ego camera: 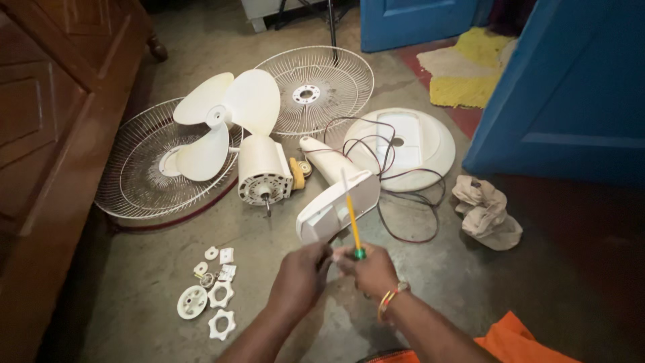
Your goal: The person uses a screwdriver to remove screws from a white plastic fan housing while seated on the floor. Disassembled fan parts, including blades, motor, and cage, are visible nearby.
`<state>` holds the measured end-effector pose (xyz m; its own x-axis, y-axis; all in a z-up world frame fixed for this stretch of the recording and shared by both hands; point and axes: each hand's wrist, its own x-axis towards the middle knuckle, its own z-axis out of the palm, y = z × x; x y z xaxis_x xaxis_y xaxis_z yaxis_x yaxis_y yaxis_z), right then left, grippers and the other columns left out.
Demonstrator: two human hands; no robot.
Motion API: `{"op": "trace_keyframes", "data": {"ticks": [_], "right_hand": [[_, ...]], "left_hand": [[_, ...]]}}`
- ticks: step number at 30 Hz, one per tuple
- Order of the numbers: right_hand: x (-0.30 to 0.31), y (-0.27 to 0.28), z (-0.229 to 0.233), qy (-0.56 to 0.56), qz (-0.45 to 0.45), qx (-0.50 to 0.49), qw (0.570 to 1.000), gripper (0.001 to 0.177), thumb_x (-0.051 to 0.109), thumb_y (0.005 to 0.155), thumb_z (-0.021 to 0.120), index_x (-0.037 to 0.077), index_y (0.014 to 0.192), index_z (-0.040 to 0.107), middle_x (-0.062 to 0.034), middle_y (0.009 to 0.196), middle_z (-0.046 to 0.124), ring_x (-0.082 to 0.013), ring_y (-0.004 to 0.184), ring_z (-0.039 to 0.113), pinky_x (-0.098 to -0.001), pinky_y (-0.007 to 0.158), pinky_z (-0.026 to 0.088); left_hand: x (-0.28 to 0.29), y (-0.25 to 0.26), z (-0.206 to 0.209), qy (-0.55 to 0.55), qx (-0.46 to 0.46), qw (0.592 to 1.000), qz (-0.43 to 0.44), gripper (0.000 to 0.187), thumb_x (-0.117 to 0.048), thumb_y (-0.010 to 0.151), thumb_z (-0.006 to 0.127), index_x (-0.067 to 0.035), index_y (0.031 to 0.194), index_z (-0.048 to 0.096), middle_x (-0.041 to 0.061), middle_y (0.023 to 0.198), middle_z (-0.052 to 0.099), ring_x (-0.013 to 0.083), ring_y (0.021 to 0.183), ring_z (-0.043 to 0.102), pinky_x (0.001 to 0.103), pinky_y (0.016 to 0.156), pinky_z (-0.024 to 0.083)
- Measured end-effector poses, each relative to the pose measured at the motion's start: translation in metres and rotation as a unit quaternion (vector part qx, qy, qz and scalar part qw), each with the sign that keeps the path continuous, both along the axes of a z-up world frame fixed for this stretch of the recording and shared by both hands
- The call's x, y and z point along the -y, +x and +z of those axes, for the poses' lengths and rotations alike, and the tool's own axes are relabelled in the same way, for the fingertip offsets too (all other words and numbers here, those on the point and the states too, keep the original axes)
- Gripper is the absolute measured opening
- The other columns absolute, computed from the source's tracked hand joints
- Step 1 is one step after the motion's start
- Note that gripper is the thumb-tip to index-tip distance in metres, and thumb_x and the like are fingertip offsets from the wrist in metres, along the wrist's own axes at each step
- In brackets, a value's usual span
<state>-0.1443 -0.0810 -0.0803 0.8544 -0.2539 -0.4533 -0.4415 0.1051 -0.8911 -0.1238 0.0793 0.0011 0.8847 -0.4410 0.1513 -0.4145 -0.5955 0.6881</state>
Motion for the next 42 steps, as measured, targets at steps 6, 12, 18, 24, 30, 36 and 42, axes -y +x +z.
{"op": "trace_keyframes", "data": {"ticks": [6, 12, 18, 24, 30, 36, 42], "right_hand": [[-0.012, -0.009, -0.011, 0.056, 0.015, -0.034, 0.998, 0.021, 0.016, 0.081, 0.083, 0.006, 0.098, 0.077, -0.0029, 0.07, 0.069, -0.0068, 0.048, 0.047, -0.0248, 0.042, 0.031], [-0.003, -0.003, -0.011, 0.069, -0.062, -0.023, 0.995, 0.019, 0.017, 0.081, 0.082, 0.006, 0.095, 0.076, -0.0029, 0.07, 0.067, -0.0077, 0.048, 0.046, -0.0246, 0.042, 0.031], [0.015, 0.003, 0.006, 0.077, -0.089, -0.008, 0.993, 0.024, 0.019, 0.081, 0.083, 0.005, 0.098, 0.074, -0.0028, 0.073, 0.068, -0.0077, 0.054, 0.053, -0.024, 0.044, 0.032], [0.01, 0.001, 0.043, 0.052, -0.07, 0.003, 0.996, 0.022, 0.019, 0.084, 0.08, 0.003, 0.1, 0.076, -0.0047, 0.074, 0.069, -0.0057, 0.056, 0.054, -0.0233, 0.043, 0.032], [-0.02, -0.006, 0.091, 0.003, -0.049, 0.017, 0.999, 0.021, 0.016, 0.082, 0.08, 0.0, 0.095, 0.078, -0.0055, 0.07, 0.068, -0.008, 0.044, 0.042, -0.0253, 0.039, 0.03], [-0.045, -0.004, 0.111, -0.034, -0.045, 0.011, 0.998, 0.018, 0.013, 0.082, 0.08, 0.0, 0.094, 0.078, -0.0074, 0.068, 0.072, -0.0073, 0.042, 0.038, -0.0256, 0.039, 0.026], [-0.057, -0.008, 0.115, -0.135, -0.009, 0.034, 0.99, 0.017, 0.016, 0.084, 0.078, 0.002, 0.092, 0.082, -0.0057, 0.069, 0.077, -0.0044, 0.044, 0.038, -0.0251, 0.041, 0.029]], "left_hand": [[-0.021, -0.005, -0.017, 0.005, 0.0, 1.0, -0.026, 0.008, -0.01, 0.088, 0.066, -0.006, 0.095, 0.067, 0.018, 0.09, 0.071, 0.0378, 0.085, 0.07, 0.046, 0.073, 0.055], [-0.012, 0.019, -0.048, -0.078, -0.011, 0.969, 0.234, 0.039, -0.017, 0.077, 0.077, 0.0, 0.107, 0.06, 0.02, 0.094, 0.07, 0.0356, 0.086, 0.07, 0.044, 0.074, 0.054], [0.002, 0.047, -0.083, -0.226, -0.181, 0.933, 0.212, 0.033, -0.029, 0.095, 0.064, -0.003, 0.116, 0.069, 0.016, 0.098, 0.079, 0.0263, 0.089, 0.076, 0.036, 0.079, 0.057], [-0.013, 0.043, -0.068, -0.089, -0.154, 0.948, 0.265, 0.038, -0.034, 0.101, 0.061, 0.002, 0.098, 0.071, 0.015, 0.08, 0.076, 0.0251, 0.073, 0.073, 0.037, 0.071, 0.054], [-0.034, 0.026, -0.042, -0.423, -0.324, 0.797, 0.285, 0.046, -0.032, 0.101, 0.055, 0.01, 0.091, 0.069, 0.015, 0.075, 0.074, 0.0235, 0.062, 0.071, 0.034, 0.055, 0.06], [-0.046, 0.003, -0.021, -0.499, -0.379, 0.731, 0.27, 0.038, -0.027, 0.098, 0.055, 0.007, 0.1, 0.071, 0.014, 0.086, 0.076, 0.0194, 0.073, 0.074, 0.034, 0.064, 0.066], [-0.06, 0.001, -0.012, -0.548, -0.366, 0.717, 0.227, 0.033, -0.023, 0.099, 0.055, 0.006, 0.112, 0.062, 0.013, 0.091, 0.074, 0.0188, 0.077, 0.074, 0.033, 0.066, 0.066]]}}
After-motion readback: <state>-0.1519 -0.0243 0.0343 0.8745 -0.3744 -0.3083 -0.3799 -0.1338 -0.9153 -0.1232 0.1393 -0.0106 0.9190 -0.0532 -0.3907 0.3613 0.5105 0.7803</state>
